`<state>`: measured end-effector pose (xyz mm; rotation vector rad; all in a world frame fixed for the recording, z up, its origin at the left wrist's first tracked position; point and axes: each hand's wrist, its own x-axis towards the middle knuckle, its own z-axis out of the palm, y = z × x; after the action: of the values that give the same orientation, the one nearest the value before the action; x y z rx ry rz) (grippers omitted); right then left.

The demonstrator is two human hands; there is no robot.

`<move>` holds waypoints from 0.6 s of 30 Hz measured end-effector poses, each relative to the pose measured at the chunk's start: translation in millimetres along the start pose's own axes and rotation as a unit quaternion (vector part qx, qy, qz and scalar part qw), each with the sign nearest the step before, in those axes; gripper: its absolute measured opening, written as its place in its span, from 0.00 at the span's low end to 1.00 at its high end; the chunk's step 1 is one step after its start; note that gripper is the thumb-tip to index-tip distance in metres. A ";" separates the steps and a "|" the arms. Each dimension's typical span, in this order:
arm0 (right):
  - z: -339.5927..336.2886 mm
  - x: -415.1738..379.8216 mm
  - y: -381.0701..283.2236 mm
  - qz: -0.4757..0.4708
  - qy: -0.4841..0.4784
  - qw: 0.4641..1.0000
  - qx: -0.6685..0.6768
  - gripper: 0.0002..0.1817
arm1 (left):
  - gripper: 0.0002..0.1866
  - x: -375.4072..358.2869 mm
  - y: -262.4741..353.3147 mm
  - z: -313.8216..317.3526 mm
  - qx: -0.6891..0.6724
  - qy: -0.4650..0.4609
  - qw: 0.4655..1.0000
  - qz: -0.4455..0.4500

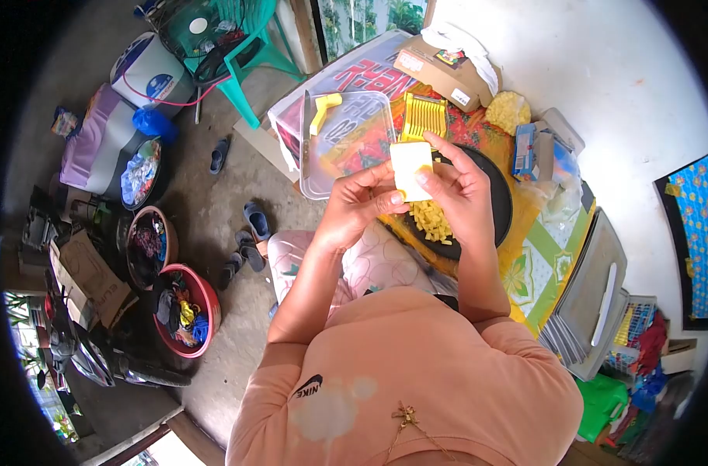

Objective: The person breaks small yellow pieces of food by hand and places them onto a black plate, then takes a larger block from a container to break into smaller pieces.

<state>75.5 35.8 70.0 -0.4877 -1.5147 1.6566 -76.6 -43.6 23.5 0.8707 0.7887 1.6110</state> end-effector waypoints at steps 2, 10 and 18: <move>0.9 -1.8 -0.9 0.002 -0.001 1.000 0.008 0.25 | 0.25 -2.2 1.8 0.0 -0.003 0.000 1.000 -0.002; 11.9 -4.3 -4.9 0.030 -0.014 0.999 0.026 0.25 | 0.23 -12.6 9.2 -3.0 -0.013 0.007 1.000 -0.003; 18.0 -4.2 6.4 0.006 -0.021 1.000 -0.010 0.28 | 0.23 -17.5 13.6 -8.3 -0.032 0.017 0.999 -0.005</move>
<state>62.6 21.5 66.6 -0.4759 -1.5632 1.6723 -88.0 -63.8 28.5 0.7932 0.7606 1.6372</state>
